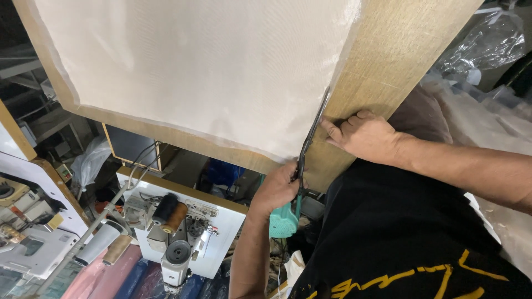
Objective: The person smooths a large piece of white fabric on a wooden table, uses a yellow ruler to measure and align the material, and then cuts the fabric with a pair of scissors. The person repeatedly adjusts the fabric and continues cutting along the edges.
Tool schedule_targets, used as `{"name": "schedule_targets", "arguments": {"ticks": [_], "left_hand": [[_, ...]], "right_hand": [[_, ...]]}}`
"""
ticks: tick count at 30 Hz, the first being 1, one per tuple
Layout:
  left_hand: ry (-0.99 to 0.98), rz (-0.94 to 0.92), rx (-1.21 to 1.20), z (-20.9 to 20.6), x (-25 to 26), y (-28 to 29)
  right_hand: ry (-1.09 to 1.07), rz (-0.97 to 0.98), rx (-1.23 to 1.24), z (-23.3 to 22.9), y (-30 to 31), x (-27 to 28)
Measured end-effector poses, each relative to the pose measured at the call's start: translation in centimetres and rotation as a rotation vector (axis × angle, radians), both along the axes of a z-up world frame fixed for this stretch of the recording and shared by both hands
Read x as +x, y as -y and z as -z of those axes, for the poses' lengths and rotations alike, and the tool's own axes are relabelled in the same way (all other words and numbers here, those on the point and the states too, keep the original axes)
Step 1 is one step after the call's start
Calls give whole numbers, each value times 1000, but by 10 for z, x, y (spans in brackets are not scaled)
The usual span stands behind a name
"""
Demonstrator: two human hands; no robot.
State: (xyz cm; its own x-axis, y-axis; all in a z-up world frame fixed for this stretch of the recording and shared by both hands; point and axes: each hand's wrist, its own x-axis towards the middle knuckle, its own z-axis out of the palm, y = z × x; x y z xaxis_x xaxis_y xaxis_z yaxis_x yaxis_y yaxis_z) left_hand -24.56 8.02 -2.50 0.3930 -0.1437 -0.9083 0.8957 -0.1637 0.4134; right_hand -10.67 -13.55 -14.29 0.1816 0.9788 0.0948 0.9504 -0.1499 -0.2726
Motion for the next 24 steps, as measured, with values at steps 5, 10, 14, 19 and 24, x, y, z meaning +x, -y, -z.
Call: {"name": "schedule_targets", "arguments": {"ticks": [5, 10, 14, 19, 24], "left_hand": [[71, -1, 4, 6, 7, 3], [59, -55, -36, 7, 9, 4], [60, -2, 1, -3, 31, 2], [38, 36, 21, 2, 50, -3], [54, 36, 32, -2, 60, -3]], "right_hand": [[-17, -5, -1, 3, 1, -1], [-44, -13, 4, 2, 2, -1], [-66, -18, 6, 1, -1, 2], [-101, -29, 29, 6, 0, 1], [-101, -30, 28, 8, 1, 0]]}}
